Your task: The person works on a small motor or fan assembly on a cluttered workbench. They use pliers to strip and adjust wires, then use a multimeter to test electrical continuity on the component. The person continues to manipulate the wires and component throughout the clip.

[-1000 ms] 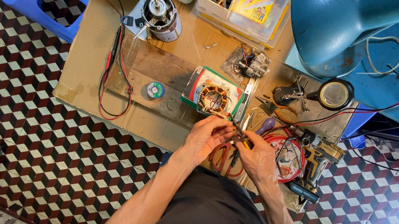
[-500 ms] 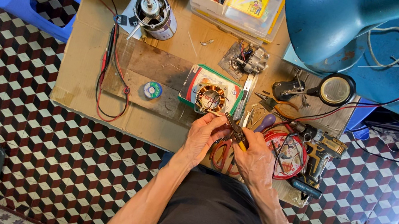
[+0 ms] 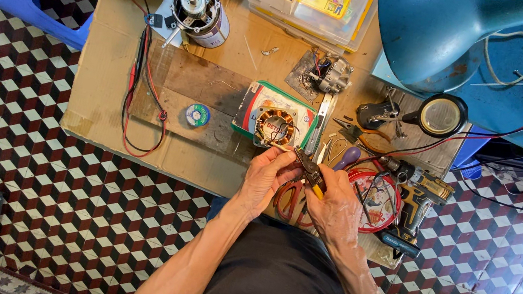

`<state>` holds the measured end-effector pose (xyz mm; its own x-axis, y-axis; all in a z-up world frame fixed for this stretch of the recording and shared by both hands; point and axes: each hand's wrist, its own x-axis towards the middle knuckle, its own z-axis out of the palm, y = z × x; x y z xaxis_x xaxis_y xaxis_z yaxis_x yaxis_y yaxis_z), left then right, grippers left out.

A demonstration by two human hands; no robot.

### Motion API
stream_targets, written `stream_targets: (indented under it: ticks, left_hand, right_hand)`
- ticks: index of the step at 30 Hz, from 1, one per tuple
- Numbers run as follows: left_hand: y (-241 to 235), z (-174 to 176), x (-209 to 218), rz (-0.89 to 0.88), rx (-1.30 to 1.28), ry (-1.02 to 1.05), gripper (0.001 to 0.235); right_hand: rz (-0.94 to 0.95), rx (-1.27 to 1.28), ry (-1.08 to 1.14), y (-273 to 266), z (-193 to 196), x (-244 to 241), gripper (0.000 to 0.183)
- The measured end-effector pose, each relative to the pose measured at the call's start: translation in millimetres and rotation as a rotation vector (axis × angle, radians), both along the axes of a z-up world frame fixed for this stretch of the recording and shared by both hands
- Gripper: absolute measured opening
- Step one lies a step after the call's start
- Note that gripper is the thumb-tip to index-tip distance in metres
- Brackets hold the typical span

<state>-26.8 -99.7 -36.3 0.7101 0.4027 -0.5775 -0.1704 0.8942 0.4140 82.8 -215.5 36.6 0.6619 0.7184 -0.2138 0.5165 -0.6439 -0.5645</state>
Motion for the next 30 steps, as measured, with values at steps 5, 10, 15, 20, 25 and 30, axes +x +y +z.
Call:
stream_targets:
  ticks: [5,10,15,20,25,30]
  left_hand:
    - [0.4,2.2,-0.4,-0.007,0.012,0.002,0.019]
    - [1.7,5.1,0.6,-0.024,0.030,0.030,0.020]
    - [1.1,5.7,2.1,-0.021,0.045,0.053,0.020]
    - [0.6,4.1,2.8,-0.020,0.041,0.045,0.020]
    - [0.6,1.4,2.2,-0.017,0.049,0.034,0.019]
    - [0.1,0.7,2.6,-0.017,0.062,0.056,0.019]
  right_hand:
    - [0.012,0.026,0.003,-1.8,-1.2,1.1,0.041]
    - [0.010,-0.026,0.028,-1.3,-2.9,2.2,0.039]
    - [0.008,-0.048,-0.008,-0.6,-2.2,2.7,0.037]
    - [0.010,-0.078,-0.014,0.6,-0.9,3.3,0.035]
    - [0.026,-0.100,-0.022,0.5,-2.4,3.9,0.034]
    - [0.025,-0.068,-0.016,-1.4,-3.8,4.9,0.035]
